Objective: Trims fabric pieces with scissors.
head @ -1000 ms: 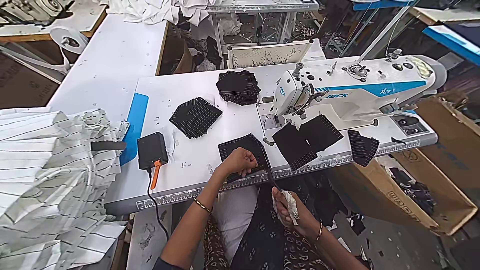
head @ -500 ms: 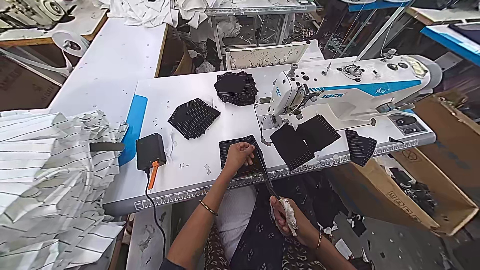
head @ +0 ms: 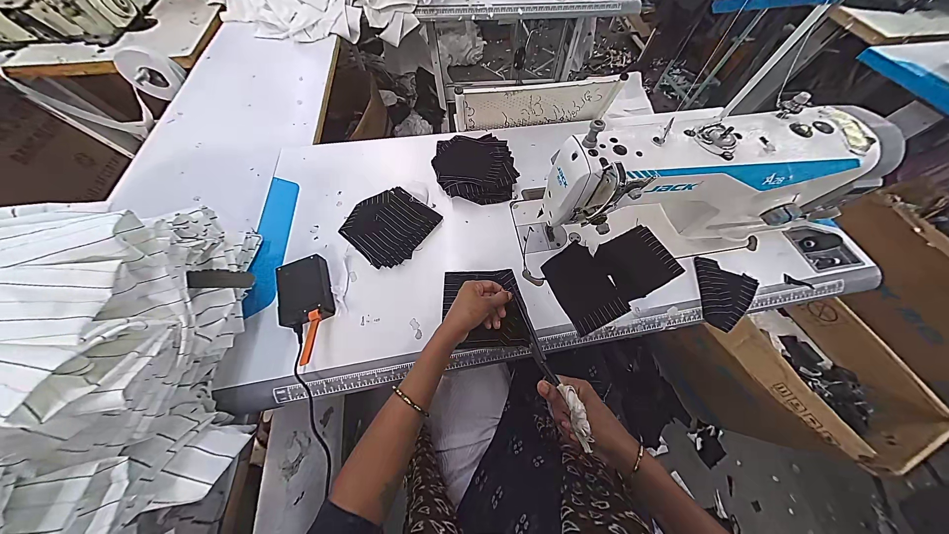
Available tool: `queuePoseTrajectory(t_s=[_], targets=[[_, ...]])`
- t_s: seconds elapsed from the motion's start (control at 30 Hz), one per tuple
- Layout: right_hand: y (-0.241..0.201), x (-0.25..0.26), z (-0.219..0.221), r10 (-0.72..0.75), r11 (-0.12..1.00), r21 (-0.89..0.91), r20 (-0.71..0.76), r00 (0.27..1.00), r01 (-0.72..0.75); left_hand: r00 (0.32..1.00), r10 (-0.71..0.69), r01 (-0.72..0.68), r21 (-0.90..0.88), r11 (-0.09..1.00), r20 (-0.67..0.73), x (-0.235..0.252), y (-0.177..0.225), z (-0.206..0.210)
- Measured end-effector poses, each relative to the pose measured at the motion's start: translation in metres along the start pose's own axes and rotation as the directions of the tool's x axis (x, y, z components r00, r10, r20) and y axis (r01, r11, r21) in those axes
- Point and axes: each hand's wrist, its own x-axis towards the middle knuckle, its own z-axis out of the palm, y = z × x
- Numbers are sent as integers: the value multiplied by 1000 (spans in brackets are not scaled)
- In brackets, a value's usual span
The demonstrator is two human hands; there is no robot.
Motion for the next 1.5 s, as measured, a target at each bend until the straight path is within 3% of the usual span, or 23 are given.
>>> queuePoseTrajectory(t_s=[0.67,1.0,1.27,1.5], targets=[[-22,12,-21,18,996,-86,79,997,-12,987,-119,105,137,985,103,5,9,-6],[-24,18,-26,28,995,-102,92,995,-19,981,-117,91,164,982,157,0,6,-14],[-19,14,-23,11,997,-72,102,995,-4,989,65,-74,-57,996,-132,-6,2,-2],[-15,13,-24,-23,996,-84,99,995,31,999,30,-31,-109,994,-15,2,2,-5]])
